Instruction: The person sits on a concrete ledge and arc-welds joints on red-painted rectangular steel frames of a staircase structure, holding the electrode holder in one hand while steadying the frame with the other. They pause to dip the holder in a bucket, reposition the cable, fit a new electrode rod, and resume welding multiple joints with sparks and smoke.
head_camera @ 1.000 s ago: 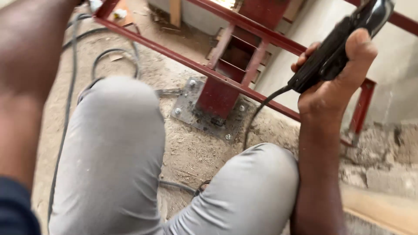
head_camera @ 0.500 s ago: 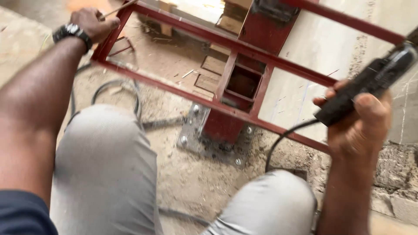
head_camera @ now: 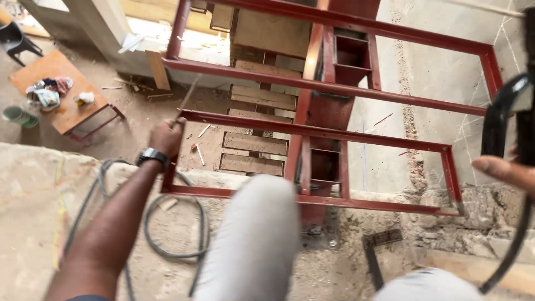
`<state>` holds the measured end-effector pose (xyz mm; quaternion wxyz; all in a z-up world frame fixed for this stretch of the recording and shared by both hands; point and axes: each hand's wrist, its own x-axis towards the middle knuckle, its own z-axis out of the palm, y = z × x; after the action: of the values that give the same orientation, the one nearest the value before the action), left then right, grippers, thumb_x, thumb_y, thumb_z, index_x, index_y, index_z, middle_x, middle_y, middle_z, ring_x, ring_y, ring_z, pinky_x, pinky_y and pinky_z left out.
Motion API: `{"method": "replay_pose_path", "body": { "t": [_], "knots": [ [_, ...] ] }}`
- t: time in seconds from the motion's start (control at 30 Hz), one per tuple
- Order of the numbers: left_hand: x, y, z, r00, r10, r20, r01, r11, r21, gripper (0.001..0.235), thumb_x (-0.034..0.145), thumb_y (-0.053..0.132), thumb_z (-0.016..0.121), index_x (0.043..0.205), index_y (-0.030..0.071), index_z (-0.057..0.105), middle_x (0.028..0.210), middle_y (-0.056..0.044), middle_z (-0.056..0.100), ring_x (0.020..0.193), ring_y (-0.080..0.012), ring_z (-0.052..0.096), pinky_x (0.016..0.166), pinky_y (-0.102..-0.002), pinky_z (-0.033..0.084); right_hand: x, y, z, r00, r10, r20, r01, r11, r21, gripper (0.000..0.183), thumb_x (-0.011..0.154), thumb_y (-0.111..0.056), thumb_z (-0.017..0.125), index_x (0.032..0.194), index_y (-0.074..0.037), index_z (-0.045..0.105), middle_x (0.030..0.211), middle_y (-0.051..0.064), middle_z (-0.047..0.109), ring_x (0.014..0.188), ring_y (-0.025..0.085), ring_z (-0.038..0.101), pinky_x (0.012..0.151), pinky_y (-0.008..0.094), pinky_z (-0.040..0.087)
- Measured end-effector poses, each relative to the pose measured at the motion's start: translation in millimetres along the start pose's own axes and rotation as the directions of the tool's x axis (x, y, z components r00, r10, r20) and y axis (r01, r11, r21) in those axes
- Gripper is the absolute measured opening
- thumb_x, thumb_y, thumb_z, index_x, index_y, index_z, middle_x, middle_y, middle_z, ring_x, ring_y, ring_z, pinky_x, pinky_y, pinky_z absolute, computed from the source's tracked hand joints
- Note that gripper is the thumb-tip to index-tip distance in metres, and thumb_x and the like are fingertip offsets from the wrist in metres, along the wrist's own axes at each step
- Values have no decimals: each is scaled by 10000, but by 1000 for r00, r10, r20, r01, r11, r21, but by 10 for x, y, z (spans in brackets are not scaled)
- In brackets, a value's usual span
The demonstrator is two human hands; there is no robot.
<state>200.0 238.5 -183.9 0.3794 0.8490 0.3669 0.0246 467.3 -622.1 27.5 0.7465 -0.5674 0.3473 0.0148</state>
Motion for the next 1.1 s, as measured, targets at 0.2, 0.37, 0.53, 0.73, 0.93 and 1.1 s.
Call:
{"method": "replay_pose_path", "body": {
  "t": [0.2,0.37,0.53,0.73,0.93,1.1],
  "knots": [
    [26,-22,-6,996,17,91,-10,997,-73,510,1045,536,527,1011,61,708,750,-82,689,664,-228,670,566,-400,535,-693,-986,899,306,848,433,-360,-319,877,880,938,-622,574,1405,115,457,1244,358,585,1147,432,605,1024,487,539],
    [-105,159,-169,995,2,95,7,996,-89,541,980,559,601,1065,44,743,836,-169,755,754,-293,727,699,-462,563,-2911,171,2577,17,-155,988,770,-628,-112,996,806,-646,828,1432,16,423,1177,199,603,1150,265,662,1107,362,600],
    [-35,81,-84,994,-20,108,26,998,-61,515,971,580,602,999,82,730,777,-104,717,698,-249,701,623,-434,559,-2965,668,2765,92,-309,947,537,-785,-308,1233,633,-513,936,1526,159,414,1115,281,609,965,347,675,704,373,605],
    [-253,300,-262,999,-13,33,10,997,77,505,985,614,596,966,117,678,709,-54,667,631,-201,638,553,-386,509,-2905,857,3117,238,-406,882,408,-782,-471,1165,653,-581,1000,1430,92,452,1076,198,609,871,262,637,599,352,568],
    [-215,194,-193,1000,-11,-9,12,992,125,545,981,664,592,977,126,678,735,-66,659,642,-222,608,553,-419,497,-2435,1012,3386,208,-468,859,517,-693,-503,1096,699,-570,1012,1375,104,473,1147,191,577,949,275,621,667,368,580],
    [-230,200,-205,999,-46,27,44,996,75,540,971,660,606,997,126,675,744,-62,665,647,-206,631,567,-413,507,-2159,1103,3423,69,-406,911,506,-773,-382,1025,765,-511,996,1364,127,463,1170,183,567,1037,261,624,740,314,594]
  ]
}}
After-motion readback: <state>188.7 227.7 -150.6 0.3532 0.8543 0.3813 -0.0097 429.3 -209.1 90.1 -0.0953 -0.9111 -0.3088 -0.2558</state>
